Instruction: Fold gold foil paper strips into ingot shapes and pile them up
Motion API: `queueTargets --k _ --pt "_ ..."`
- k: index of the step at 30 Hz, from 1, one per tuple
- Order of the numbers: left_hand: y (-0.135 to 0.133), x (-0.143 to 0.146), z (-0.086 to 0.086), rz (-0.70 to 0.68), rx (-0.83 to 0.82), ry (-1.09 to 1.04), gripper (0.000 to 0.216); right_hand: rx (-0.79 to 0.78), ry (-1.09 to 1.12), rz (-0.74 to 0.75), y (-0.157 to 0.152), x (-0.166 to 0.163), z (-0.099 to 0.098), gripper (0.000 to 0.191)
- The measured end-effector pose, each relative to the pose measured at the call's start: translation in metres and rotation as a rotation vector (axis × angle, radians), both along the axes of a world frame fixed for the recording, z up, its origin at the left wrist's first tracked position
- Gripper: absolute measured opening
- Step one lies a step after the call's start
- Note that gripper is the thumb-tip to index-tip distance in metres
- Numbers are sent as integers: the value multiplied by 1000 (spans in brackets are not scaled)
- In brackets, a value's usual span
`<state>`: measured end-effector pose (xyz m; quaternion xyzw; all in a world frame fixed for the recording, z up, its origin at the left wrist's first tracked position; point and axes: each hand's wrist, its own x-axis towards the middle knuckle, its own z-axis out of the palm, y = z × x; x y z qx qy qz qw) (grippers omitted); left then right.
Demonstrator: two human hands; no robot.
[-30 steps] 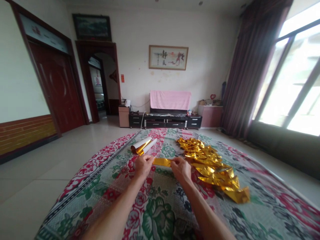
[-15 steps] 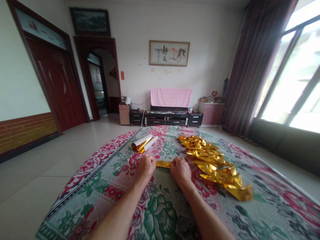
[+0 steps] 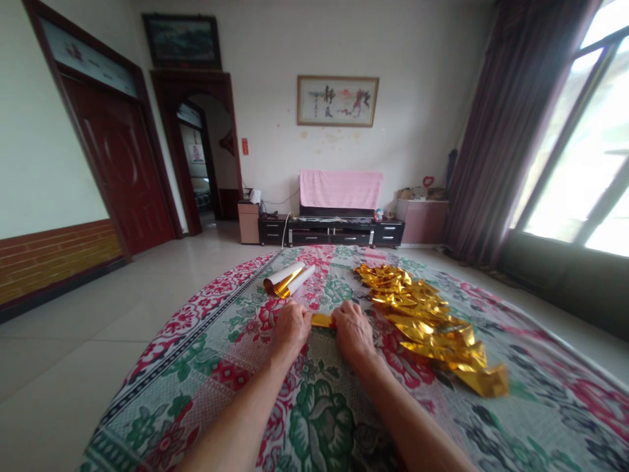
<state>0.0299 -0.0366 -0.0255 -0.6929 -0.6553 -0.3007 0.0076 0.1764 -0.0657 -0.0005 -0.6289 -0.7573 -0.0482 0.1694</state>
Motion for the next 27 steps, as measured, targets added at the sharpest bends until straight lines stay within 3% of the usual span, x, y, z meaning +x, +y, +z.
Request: queueTargets --k 3,11,19,27 --pt "0 -1 0 -15 -1 -1 20 -33 -21 27 6 -1 5 24" --pt "-2 -2 4 -17 -25 0 20 -42 123 -140 12 -10 -2 23" --pt "2 -6 13 -3 -102 -8 28 -2 128 -153 10 -14 -9 32" --pt "6 -12 15 -54 -144 -26 29 6 136 -108 10 -17 -9 24"
